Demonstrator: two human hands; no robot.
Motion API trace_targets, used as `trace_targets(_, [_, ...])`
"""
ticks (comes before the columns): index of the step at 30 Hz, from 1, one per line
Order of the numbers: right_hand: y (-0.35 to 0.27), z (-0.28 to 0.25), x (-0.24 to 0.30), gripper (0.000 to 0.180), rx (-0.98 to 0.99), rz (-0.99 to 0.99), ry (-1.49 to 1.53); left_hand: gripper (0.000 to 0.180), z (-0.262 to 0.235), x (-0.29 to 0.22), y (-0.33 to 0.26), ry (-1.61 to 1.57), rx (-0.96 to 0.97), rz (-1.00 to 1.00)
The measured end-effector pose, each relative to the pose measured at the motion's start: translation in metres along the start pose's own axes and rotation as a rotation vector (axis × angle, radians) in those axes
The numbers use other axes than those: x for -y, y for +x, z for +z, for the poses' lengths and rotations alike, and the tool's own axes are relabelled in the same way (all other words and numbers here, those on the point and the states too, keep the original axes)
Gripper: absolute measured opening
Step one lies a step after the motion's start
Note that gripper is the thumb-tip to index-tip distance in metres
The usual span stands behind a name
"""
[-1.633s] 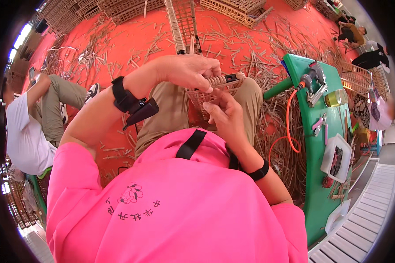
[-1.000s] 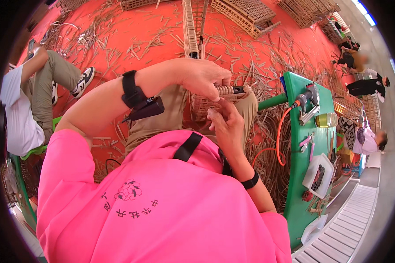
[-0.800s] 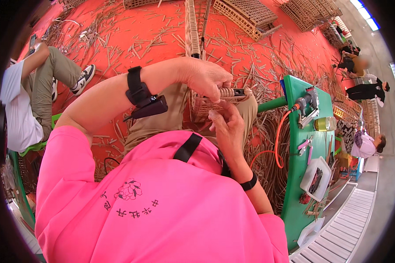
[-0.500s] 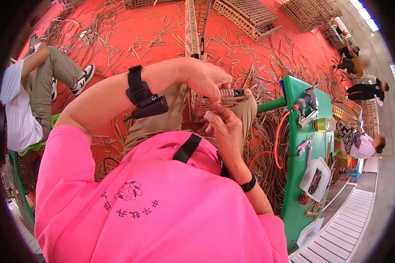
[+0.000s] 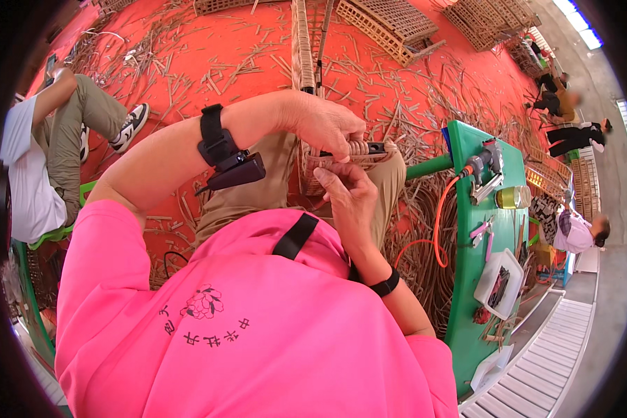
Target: The recorder is weaving wooden or bamboo strips to assemble or reinforce a large rectangular basket-like structure using tools.
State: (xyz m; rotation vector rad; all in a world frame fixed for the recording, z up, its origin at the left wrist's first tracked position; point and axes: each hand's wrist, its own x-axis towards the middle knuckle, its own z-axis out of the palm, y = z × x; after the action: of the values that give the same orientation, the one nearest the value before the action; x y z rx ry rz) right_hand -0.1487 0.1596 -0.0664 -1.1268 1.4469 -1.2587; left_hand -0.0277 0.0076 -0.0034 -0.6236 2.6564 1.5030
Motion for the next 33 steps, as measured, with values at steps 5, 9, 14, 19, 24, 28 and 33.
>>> trace_targets(5, [0.005, -0.004, 0.006, 0.014, 0.097, 0.120, 0.183, 0.041, -0.001, 0.003, -0.002, 0.045, -0.011, 0.019])
trace_targets(9, [0.005, -0.015, 0.014, 0.013, 0.127, 0.211, 0.118, 0.044, -0.004, 0.000, -0.003, 0.062, 0.010, 0.046])
trace_targets(14, [0.000, -0.015, 0.022, 0.013, 0.146, 0.165, 0.057, 0.047, -0.009, -0.005, -0.002, 0.161, 0.093, -0.018])
trace_targets(19, [-0.003, -0.021, 0.035, 0.014, 0.154, 0.219, 0.049, 0.046, -0.007, -0.005, -0.008, 0.135, 0.019, 0.034])
trace_targets(24, [-0.014, -0.036, 0.047, 0.022, 0.299, 0.150, 0.055, 0.044, -0.008, -0.004, -0.009, 0.066, 0.033, 0.050])
trace_targets(28, [-0.013, -0.048, 0.055, 0.032, 0.418, 0.149, 0.112, 0.043, -0.010, -0.003, -0.007, 0.099, 0.025, 0.047])
trace_targets(33, [-0.011, -0.040, 0.048, 0.035, 0.444, -0.156, 0.040, 0.040, -0.008, 0.001, -0.004, 0.124, 0.014, 0.077])
